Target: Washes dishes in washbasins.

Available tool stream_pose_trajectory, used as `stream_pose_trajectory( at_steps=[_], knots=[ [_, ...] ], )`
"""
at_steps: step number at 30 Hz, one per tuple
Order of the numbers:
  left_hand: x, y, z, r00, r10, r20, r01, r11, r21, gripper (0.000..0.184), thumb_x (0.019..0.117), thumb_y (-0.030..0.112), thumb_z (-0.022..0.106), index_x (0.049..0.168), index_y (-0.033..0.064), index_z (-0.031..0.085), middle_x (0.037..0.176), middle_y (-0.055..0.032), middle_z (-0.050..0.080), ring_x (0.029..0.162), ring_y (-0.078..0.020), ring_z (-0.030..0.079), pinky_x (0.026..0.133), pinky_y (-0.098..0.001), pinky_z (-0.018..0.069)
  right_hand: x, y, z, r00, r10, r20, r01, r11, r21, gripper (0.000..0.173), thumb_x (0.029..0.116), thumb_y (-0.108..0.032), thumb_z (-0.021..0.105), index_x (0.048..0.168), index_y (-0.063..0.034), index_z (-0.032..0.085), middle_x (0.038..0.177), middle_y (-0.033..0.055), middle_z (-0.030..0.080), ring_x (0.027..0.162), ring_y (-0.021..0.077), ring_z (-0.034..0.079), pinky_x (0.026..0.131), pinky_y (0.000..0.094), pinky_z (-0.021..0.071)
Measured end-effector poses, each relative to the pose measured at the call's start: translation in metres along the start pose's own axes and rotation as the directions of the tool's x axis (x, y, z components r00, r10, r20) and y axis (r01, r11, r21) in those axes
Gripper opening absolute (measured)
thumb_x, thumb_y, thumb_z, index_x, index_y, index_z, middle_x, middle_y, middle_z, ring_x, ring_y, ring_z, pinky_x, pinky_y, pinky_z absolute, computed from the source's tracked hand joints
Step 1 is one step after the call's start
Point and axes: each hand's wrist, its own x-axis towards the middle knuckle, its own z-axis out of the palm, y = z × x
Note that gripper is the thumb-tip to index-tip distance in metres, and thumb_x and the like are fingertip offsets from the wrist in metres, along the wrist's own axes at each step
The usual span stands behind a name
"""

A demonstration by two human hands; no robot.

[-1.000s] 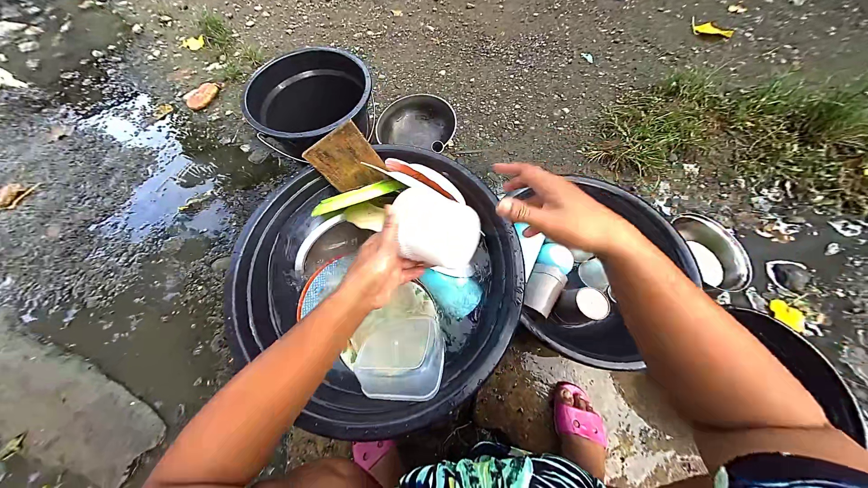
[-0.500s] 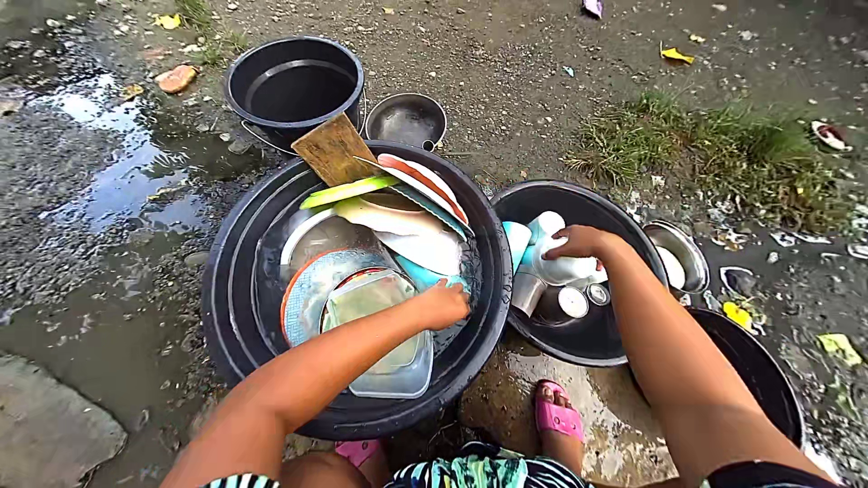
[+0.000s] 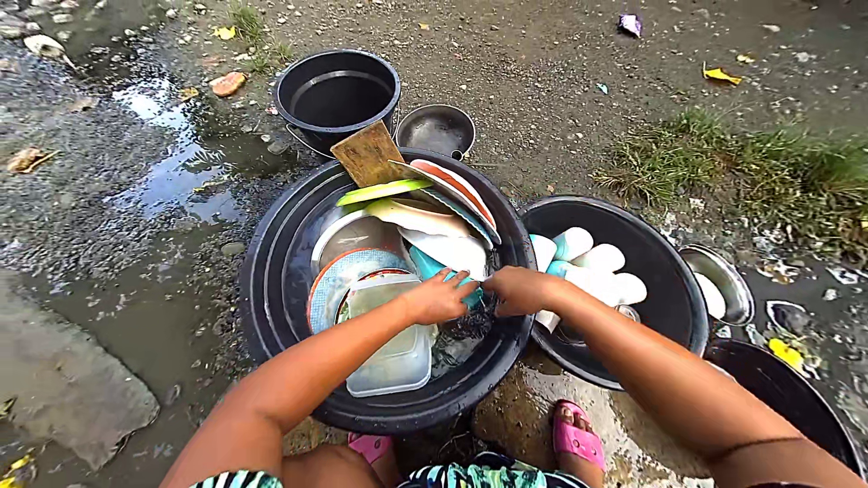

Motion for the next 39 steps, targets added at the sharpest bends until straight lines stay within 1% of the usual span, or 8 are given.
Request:
stream_pose_trajectory(
  at_steps=[8, 14, 17, 23, 27, 32, 36, 39],
  knots=[
    [-0.054, -0.040, -0.001, 0.903, 0.132, -0.409, -0.099, 0.990, 0.099, 0.035, 0.0777, 0.025, 0.085, 0.078, -0.0041, 0.067, 0.133, -0.0290, 0.063, 0.123, -0.0448, 0.063, 0.093, -0.0566, 0.0556, 0.027, -0.015, 0.036, 0.952, 0.021, -0.305, 0.074, 0.953, 0.295, 0.058, 0.0928, -0.048, 0.073, 0.091, 0.0096, 0.068, 0.091, 0.0237, 0.066, 0.086, 0.0361, 0.064, 0.082, 0.0569, 0.0497],
    [-0.072, -0.039, -0.009, 0.659, -0.289, -0.694, -0.011, 0.920, -0.393, 0.057, 0.0695, 0.039, 0.090, 0.062, -0.0052, 0.055, 0.126, -0.0322, 0.065, 0.117, -0.0318, 0.068, 0.091, -0.0401, 0.0570, 0.043, -0.015, 0.053, 0.465, -0.303, -0.832, 0.567, 0.823, 0.017, 0.077, 0.0786, -0.060, 0.078, 0.126, -0.0004, 0.067, 0.146, 0.0371, 0.045, 0.120, 0.0431, 0.061, 0.092, 0.0508, 0.0563],
    [-0.067, -0.028, -0.019, 0.595, -0.488, -0.639, -0.058, 0.766, -0.640, 0.050, 0.0639, 0.031, 0.092, 0.061, -0.0012, 0.054, 0.117, -0.0218, 0.071, 0.116, -0.0145, 0.066, 0.091, -0.0275, 0.0545, 0.056, -0.014, 0.049, 0.302, -0.303, -0.904, 0.679, 0.734, -0.019, 0.062, 0.0798, -0.043, 0.082, 0.115, 0.0044, 0.065, 0.132, 0.0324, 0.058, 0.118, 0.0350, 0.063, 0.096, 0.0458, 0.0544],
    [-0.065, -0.027, -0.026, 0.629, -0.738, -0.244, 0.000, 0.314, -0.949, 0.043, 0.1085, 0.028, 0.026, 0.119, -0.0043, 0.052, 0.090, -0.0049, 0.068, 0.074, -0.0067, 0.065, 0.071, -0.0275, 0.0563, 0.030, -0.030, 0.031, 0.569, -0.167, -0.805, 0.706, 0.602, 0.374, 0.066, 0.0820, -0.027, 0.073, 0.131, 0.0071, 0.046, 0.123, 0.0145, 0.060, 0.107, 0.0065, 0.061, 0.092, 0.0263, 0.0525],
    [-0.049, -0.017, -0.039, 0.720, -0.692, 0.049, 0.181, 0.119, -0.976, 0.031, 0.1100, 0.007, 0.034, 0.124, -0.0076, 0.057, 0.102, -0.0088, 0.063, 0.087, -0.0070, 0.060, 0.082, -0.0279, 0.0537, 0.013, -0.059, 0.013, 0.872, 0.070, -0.484, 0.458, 0.227, 0.859, 0.040, 0.1017, -0.028, 0.033, 0.135, -0.0096, 0.045, 0.095, -0.0008, 0.065, 0.079, 0.0043, 0.066, 0.072, 0.0237, 0.0574],
    [-0.036, -0.008, -0.045, 0.678, -0.732, 0.070, 0.323, 0.211, -0.923, 0.029, 0.1089, 0.003, 0.036, 0.124, -0.0113, 0.056, 0.114, -0.0217, 0.061, 0.102, -0.0210, 0.060, 0.094, -0.0366, 0.0494, -0.001, -0.058, -0.002, 0.927, 0.007, -0.374, 0.374, 0.034, 0.927, 0.039, 0.1099, -0.023, 0.021, 0.102, -0.0146, 0.058, 0.079, -0.0059, 0.069, 0.074, -0.0010, 0.067, 0.070, 0.0170, 0.0570],
    [-0.026, 0.007, -0.028, 0.808, -0.587, -0.056, 0.483, 0.714, -0.508, 0.051, 0.0915, 0.010, 0.072, 0.134, -0.0131, 0.057, 0.136, -0.0339, 0.057, 0.133, -0.0467, 0.052, 0.114, -0.0583, 0.0355, -0.024, -0.050, -0.013, 0.946, -0.018, -0.325, 0.308, 0.370, 0.876, 0.029, 0.1073, -0.030, 0.037, 0.120, -0.0135, 0.057, 0.093, -0.0039, 0.071, 0.082, 0.0016, 0.069, 0.074, 0.0202, 0.0588],
    [-0.014, 0.014, 0.014, 0.855, -0.519, -0.016, 0.492, 0.820, -0.291, 0.076, 0.0816, 0.040, 0.083, 0.137, -0.0059, 0.058, 0.143, -0.0318, 0.053, 0.140, -0.0489, 0.043, 0.116, -0.0688, 0.0247, -0.025, -0.030, -0.024, 0.929, -0.145, -0.342, 0.281, 0.876, 0.393, 0.092, 0.0818, -0.040, 0.079, 0.156, -0.0054, 0.037, 0.138, 0.0201, 0.059, 0.120, 0.0265, 0.061, 0.104, 0.0458, 0.0489]
  ],
)
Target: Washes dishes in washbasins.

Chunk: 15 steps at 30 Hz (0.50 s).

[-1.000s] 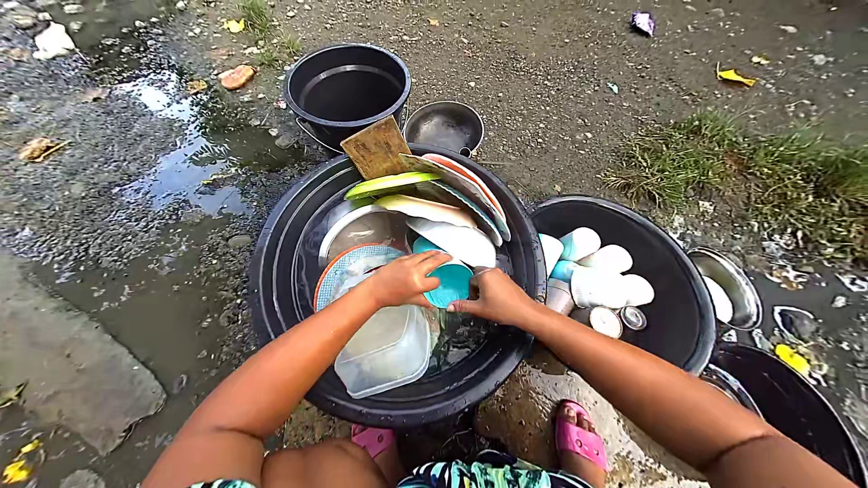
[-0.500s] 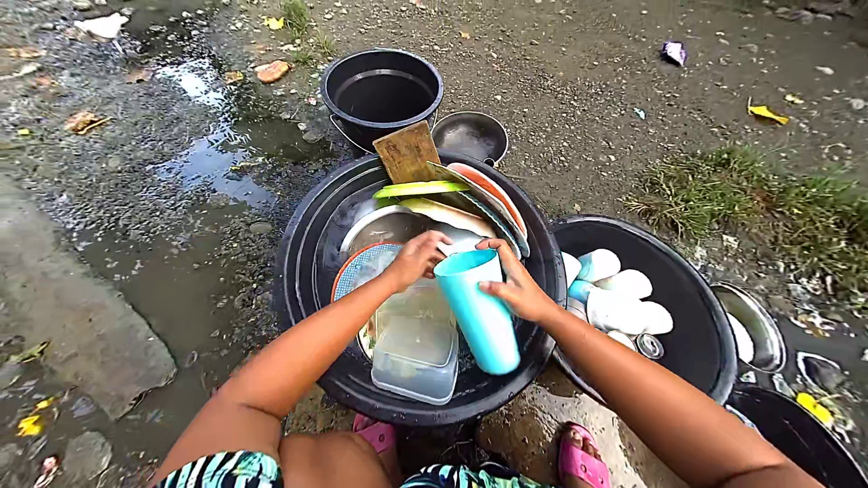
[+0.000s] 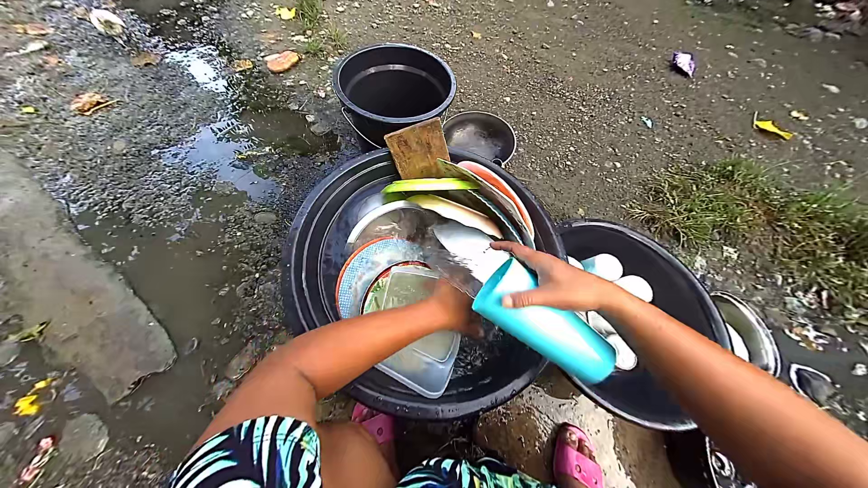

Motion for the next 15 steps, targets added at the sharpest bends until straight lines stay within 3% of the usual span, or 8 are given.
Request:
stream_pose_trajectory(
  at_steps=[1, 2, 5, 8, 11, 15],
  knots=[
    [0.002, 0.004, 0.002, 0.993, -0.030, 0.117, 0.023, 0.998, 0.061, 0.085, 0.0826, 0.043, 0.082, 0.144, -0.0068, 0.051, 0.151, -0.0332, 0.043, 0.146, -0.0510, 0.031, 0.118, -0.0719, 0.0132, 0.000, 0.001, -0.001, 0.999, -0.039, 0.025, 0.043, 0.983, -0.179, 0.105, 0.0758, -0.043, 0.086, 0.158, -0.0033, 0.034, 0.140, 0.0261, 0.057, 0.124, 0.0369, 0.059, 0.105, 0.0561, 0.0463],
    [0.005, 0.009, 0.000, 0.976, -0.063, 0.209, 0.034, 0.990, 0.136, 0.088, 0.0835, 0.044, 0.082, 0.146, -0.0083, 0.047, 0.154, -0.0346, 0.039, 0.148, -0.0533, 0.026, 0.117, -0.0750, 0.0080, -0.001, -0.001, 0.002, 0.996, -0.064, 0.066, 0.081, 0.949, -0.304, 0.109, 0.0739, -0.039, 0.089, 0.159, -0.0018, 0.032, 0.141, 0.0287, 0.055, 0.125, 0.0433, 0.058, 0.104, 0.0622, 0.0447],
    [0.011, 0.013, -0.014, 0.915, -0.174, 0.363, 0.071, 0.957, 0.280, 0.084, 0.0877, 0.036, 0.080, 0.148, -0.0085, 0.043, 0.160, -0.0329, 0.030, 0.152, -0.0514, 0.014, 0.119, -0.0713, -0.0010, -0.001, -0.007, 0.025, 0.973, -0.120, 0.196, 0.201, 0.861, -0.467, 0.101, 0.0735, -0.018, 0.091, 0.156, 0.0030, 0.035, 0.149, 0.0278, 0.050, 0.133, 0.0455, 0.053, 0.109, 0.0624, 0.0397],
    [0.014, 0.007, -0.023, 0.879, -0.231, 0.417, 0.073, 0.930, 0.361, 0.070, 0.0908, 0.028, 0.077, 0.145, -0.0066, 0.049, 0.154, -0.0303, 0.041, 0.152, -0.0496, 0.019, 0.120, -0.0688, 0.0008, 0.001, -0.009, 0.050, 0.946, -0.107, 0.305, 0.260, 0.813, -0.521, 0.095, 0.0740, -0.005, 0.088, 0.154, 0.0023, 0.038, 0.157, 0.0254, 0.042, 0.144, 0.0440, 0.042, 0.115, 0.0647, 0.0309],
    [0.016, -0.003, -0.036, 0.845, -0.227, 0.485, -0.006, 0.902, 0.431, 0.046, 0.0962, 0.017, 0.069, 0.133, -0.0076, 0.059, 0.144, -0.0305, 0.052, 0.148, -0.0511, 0.028, 0.119, -0.0723, 0.0068, 0.007, 0.004, 0.073, 0.919, -0.098, 0.383, 0.298, 0.808, -0.508, 0.092, 0.0726, 0.002, 0.087, 0.153, -0.0003, 0.042, 0.158, 0.0225, 0.042, 0.146, 0.0431, 0.039, 0.113, 0.0683, 0.0306],
    [0.017, -0.018, -0.047, 0.825, -0.222, 0.520, -0.021, 0.907, 0.421, 0.049, 0.0979, 0.024, 0.068, 0.138, -0.0018, 0.059, 0.143, -0.0291, 0.053, 0.143, -0.0501, 0.037, 0.116, -0.0750, 0.0132, 0.026, 0.021, 0.096, 0.910, -0.083, 0.406, 0.308, 0.793, -0.526, 0.091, 0.0733, -0.001, 0.087, 0.153, -0.0003, 0.042, 0.156, 0.0239, 0.043, 0.145, 0.0461, 0.039, 0.111, 0.0723, 0.0281]
  ],
)
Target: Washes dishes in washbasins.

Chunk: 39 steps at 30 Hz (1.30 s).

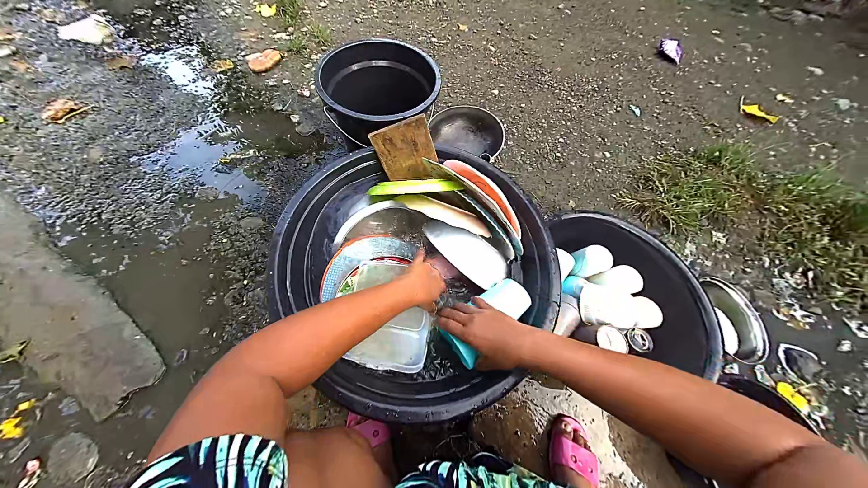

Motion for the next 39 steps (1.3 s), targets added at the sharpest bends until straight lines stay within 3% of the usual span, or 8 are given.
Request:
stream_pose_trajectory(
  at_steps=[7, 13, 17, 22, 26, 30, 34, 39],
  knots=[
    [0.001, -0.011, -0.004, 0.999, -0.016, 0.040, 0.016, 1.000, 0.017, 0.044, 0.0987, 0.028, 0.067, 0.135, 0.0032, 0.063, 0.141, -0.0250, 0.057, 0.141, -0.0471, 0.041, 0.115, -0.0742, 0.0168, 0.039, 0.022, 0.013, 0.993, -0.015, 0.113, 0.027, 0.994, -0.109, 0.088, 0.0815, -0.026, 0.086, 0.153, -0.0004, 0.040, 0.148, 0.0267, 0.049, 0.135, 0.0485, 0.047, 0.105, 0.0692, 0.0360],
    [0.004, -0.012, -0.002, 0.998, -0.022, 0.053, 0.019, 0.998, 0.056, 0.042, 0.0998, 0.028, 0.065, 0.132, 0.0015, 0.064, 0.140, -0.0246, 0.058, 0.142, -0.0474, 0.039, 0.115, -0.0729, 0.0195, 0.052, 0.036, 0.012, 0.978, -0.140, 0.154, 0.166, 0.971, -0.172, 0.079, 0.0870, -0.041, 0.081, 0.153, -0.0163, 0.047, 0.144, 0.0300, 0.051, 0.124, 0.0545, 0.052, 0.087, 0.0682, 0.0462],
    [0.008, -0.017, 0.001, 1.000, 0.000, 0.022, 0.000, 1.000, -0.002, 0.044, 0.0992, 0.027, 0.066, 0.135, 0.0012, 0.063, 0.143, -0.0259, 0.055, 0.141, -0.0473, 0.041, 0.114, -0.0722, 0.0215, 0.067, 0.038, 0.004, 0.966, -0.127, 0.224, 0.166, 0.973, -0.163, 0.074, 0.0841, -0.037, 0.084, 0.145, -0.0073, 0.055, 0.142, 0.0327, 0.052, 0.122, 0.0545, 0.055, 0.091, 0.0695, 0.0453],
    [0.013, -0.023, -0.004, 0.987, 0.054, -0.151, -0.095, 0.955, -0.282, 0.056, 0.1045, 0.022, 0.059, 0.154, 0.0040, 0.042, 0.154, -0.0266, 0.043, 0.143, -0.0433, 0.043, 0.115, -0.0618, 0.0342, 0.071, 0.028, 0.000, 0.957, -0.024, 0.288, 0.081, 0.979, -0.188, 0.060, 0.0864, -0.018, 0.081, 0.138, 0.0002, 0.057, 0.127, 0.0319, 0.061, 0.118, 0.0532, 0.058, 0.093, 0.0697, 0.0440],
    [0.003, -0.029, -0.008, 0.959, 0.080, -0.273, -0.169, 0.931, -0.322, 0.054, 0.1050, 0.012, 0.054, 0.156, 0.0021, 0.038, 0.159, -0.0250, 0.038, 0.146, -0.0409, 0.040, 0.118, -0.0580, 0.0318, 0.052, 0.038, -0.005, 0.984, -0.130, 0.119, 0.138, 0.988, -0.063, 0.065, 0.0829, -0.031, 0.085, 0.137, -0.0051, 0.061, 0.130, 0.0281, 0.062, 0.117, 0.0489, 0.061, 0.096, 0.0686, 0.0448],
    [0.003, -0.049, 0.004, 0.921, 0.088, -0.380, -0.235, 0.902, -0.361, 0.054, 0.1039, 0.007, 0.053, 0.156, 0.0054, 0.040, 0.162, -0.0287, 0.031, 0.149, -0.0448, 0.033, 0.121, -0.0580, 0.0275, 0.020, 0.056, -0.024, 0.915, -0.286, -0.285, 0.346, 0.920, 0.187, 0.065, 0.0755, -0.019, 0.089, 0.131, 0.0047, 0.065, 0.128, 0.0269, 0.066, 0.117, 0.0422, 0.064, 0.103, 0.0608, 0.0471],
    [0.010, -0.040, 0.010, 0.936, 0.045, -0.348, -0.185, 0.906, -0.380, 0.061, 0.0957, -0.001, 0.063, 0.153, -0.0038, 0.041, 0.160, -0.0310, 0.032, 0.148, -0.0483, 0.032, 0.118, -0.0621, 0.0289, 0.003, 0.067, -0.052, 0.891, -0.043, -0.453, 0.290, 0.820, 0.492, 0.064, 0.0887, -0.017, 0.074, 0.144, 0.0065, 0.053, 0.142, 0.0242, 0.059, 0.130, 0.0266, 0.059, 0.113, 0.0383, 0.0421],
    [0.016, 0.000, -0.006, 0.966, -0.124, -0.225, 0.027, 0.921, -0.389, 0.053, 0.0962, 0.018, 0.069, 0.138, -0.0103, 0.053, 0.142, -0.0317, 0.053, 0.137, -0.0471, 0.048, 0.114, -0.0635, 0.0334, -0.012, 0.057, -0.065, 0.889, 0.427, -0.168, -0.037, 0.432, 0.901, 0.051, 0.1104, -0.034, 0.045, 0.151, -0.0031, 0.046, 0.147, 0.0174, 0.053, 0.127, 0.0215, 0.057, 0.108, 0.0400, 0.0442]
  ],
)
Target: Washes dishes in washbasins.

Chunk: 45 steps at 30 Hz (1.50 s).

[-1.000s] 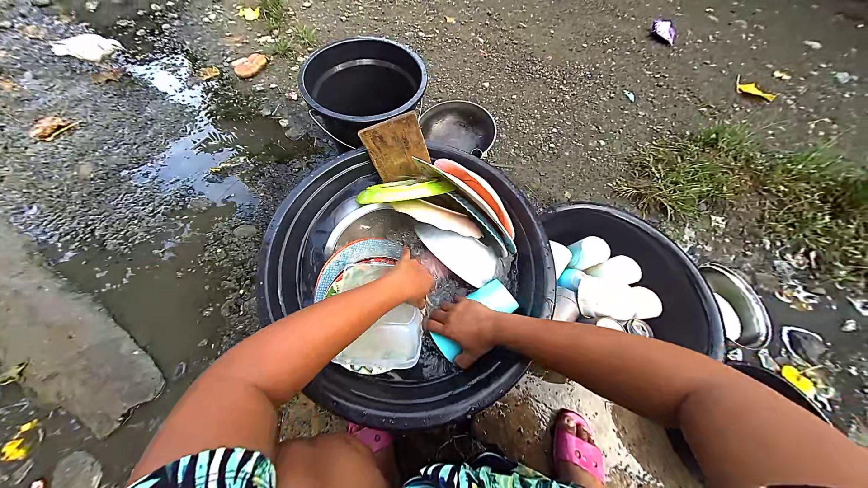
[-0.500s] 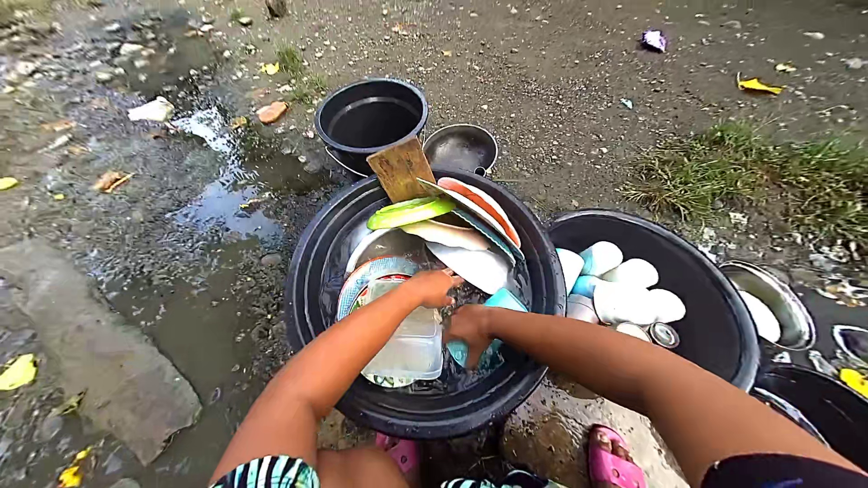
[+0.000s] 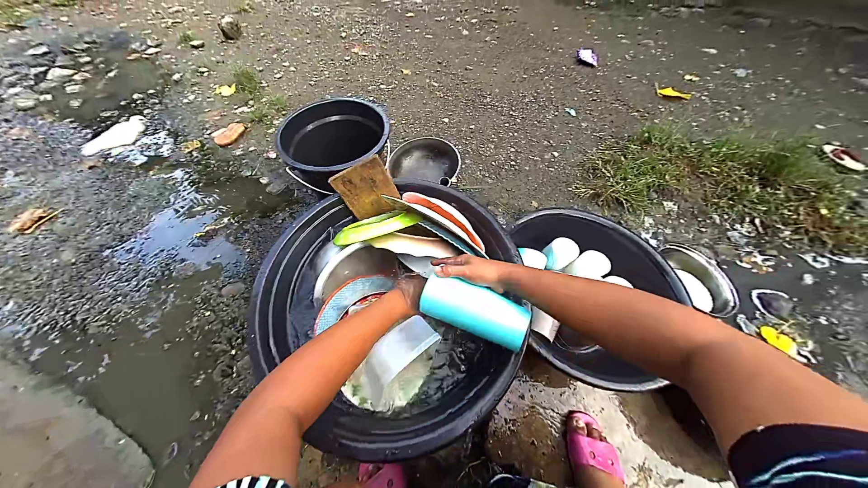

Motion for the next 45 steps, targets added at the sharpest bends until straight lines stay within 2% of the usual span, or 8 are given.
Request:
stream_pose_trajectory(
  at_steps=[5, 14, 22, 26, 29, 33, 39, 45],
  knots=[
    [0.041, -0.002, 0.045, 0.959, 0.072, -0.275, -0.210, 0.831, -0.515, 0.037, 0.1034, 0.008, 0.052, 0.135, -0.0121, 0.053, 0.134, -0.0250, 0.059, 0.126, -0.0254, 0.056, 0.111, -0.0357, 0.0420, -0.011, -0.009, -0.007, 0.977, 0.213, -0.030, -0.200, 0.953, 0.227, 0.047, 0.1115, -0.045, 0.034, 0.133, -0.0091, 0.056, 0.109, 0.0064, 0.063, 0.093, 0.0094, 0.061, 0.082, 0.0286, 0.0517],
    [0.049, 0.032, 0.021, 0.984, -0.148, -0.102, 0.155, 0.986, 0.059, 0.045, 0.1050, 0.014, 0.051, 0.146, -0.0054, 0.049, 0.152, -0.0295, 0.045, 0.145, -0.0467, 0.039, 0.116, -0.0654, 0.0304, -0.089, -0.006, -0.093, 0.942, 0.199, -0.270, -0.068, 0.902, 0.426, 0.045, 0.1100, -0.047, 0.032, 0.109, -0.0152, 0.064, 0.085, -0.0008, 0.068, 0.074, 0.0081, 0.066, 0.067, 0.0281, 0.0576],
    [0.035, 0.011, 0.012, 0.997, 0.050, -0.057, -0.044, 0.994, 0.099, 0.045, 0.0984, 0.012, 0.063, 0.138, -0.0074, 0.056, 0.144, -0.0304, 0.053, 0.139, -0.0462, 0.047, 0.113, -0.0625, 0.0364, -0.066, 0.147, -0.153, 0.696, 0.314, -0.645, -0.471, 0.879, -0.080, 0.064, 0.1087, -0.044, 0.047, 0.157, -0.0020, 0.037, 0.143, 0.0353, 0.051, 0.131, 0.0505, 0.052, 0.108, 0.0660, 0.0381],
    [0.032, -0.006, -0.008, 0.943, 0.277, 0.184, -0.321, 0.904, 0.283, 0.034, 0.0914, 0.009, 0.074, 0.119, -0.0093, 0.067, 0.125, -0.0319, 0.064, 0.126, -0.0493, 0.056, 0.105, -0.0662, 0.0415, -0.063, 0.118, -0.129, 0.685, 0.279, -0.673, -0.633, 0.686, -0.360, 0.068, 0.1041, -0.040, 0.058, 0.159, -0.0049, 0.036, 0.150, 0.0394, 0.040, 0.132, 0.0587, 0.046, 0.102, 0.0720, 0.0393],
    [0.015, -0.008, -0.023, 0.916, 0.315, 0.248, -0.385, 0.863, 0.327, 0.024, 0.0942, 0.002, 0.067, 0.115, -0.0094, 0.067, 0.127, -0.0312, 0.061, 0.125, -0.0492, 0.056, 0.105, -0.0656, 0.0403, -0.061, 0.073, -0.092, 0.764, 0.017, -0.645, -0.458, 0.718, -0.524, 0.042, 0.1040, -0.026, 0.060, 0.127, 0.0083, 0.063, 0.131, 0.0370, 0.056, 0.119, 0.0556, 0.057, 0.094, 0.0695, 0.0466],
    [-0.006, -0.015, -0.026, 0.889, 0.420, 0.186, -0.458, 0.830, 0.317, 0.024, 0.0947, -0.009, 0.057, 0.116, -0.0091, 0.068, 0.147, -0.0290, 0.050, 0.137, -0.0497, 0.046, 0.113, -0.0645, 0.0336, -0.048, 0.037, -0.029, 0.994, -0.100, -0.050, 0.044, 0.763, -0.644, 0.033, 0.1054, -0.014, 0.051, 0.096, 0.0128, 0.068, 0.091, 0.0288, 0.066, 0.091, 0.0428, 0.064, 0.086, 0.0599, 0.0471],
    [-0.032, -0.047, -0.018, 0.722, 0.672, -0.164, -0.667, 0.740, 0.090, 0.025, 0.0753, 0.004, 0.083, 0.089, -0.0124, 0.069, 0.144, -0.0331, 0.052, 0.132, -0.0466, 0.055, 0.104, -0.0571, 0.0484, -0.005, 0.062, 0.038, 0.990, 0.144, 0.012, -0.090, 0.678, -0.729, 0.041, 0.0998, -0.006, 0.056, 0.135, 0.0135, 0.050, 0.127, 0.0377, 0.058, 0.119, 0.0542, 0.058, 0.095, 0.0688, 0.0459],
    [-0.054, -0.089, 0.000, 0.718, 0.410, -0.563, -0.669, 0.629, -0.395, 0.042, 0.0673, 0.026, 0.089, 0.069, -0.0067, 0.062, 0.135, -0.0240, 0.062, 0.136, -0.0196, 0.053, 0.110, -0.0319, 0.0440, 0.037, 0.058, 0.062, 0.963, 0.267, -0.036, -0.212, 0.669, -0.712, 0.062, 0.1031, -0.020, 0.056, 0.154, 0.0069, 0.034, 0.140, 0.0366, 0.053, 0.130, 0.0540, 0.052, 0.104, 0.0713, 0.0396]
  ],
)
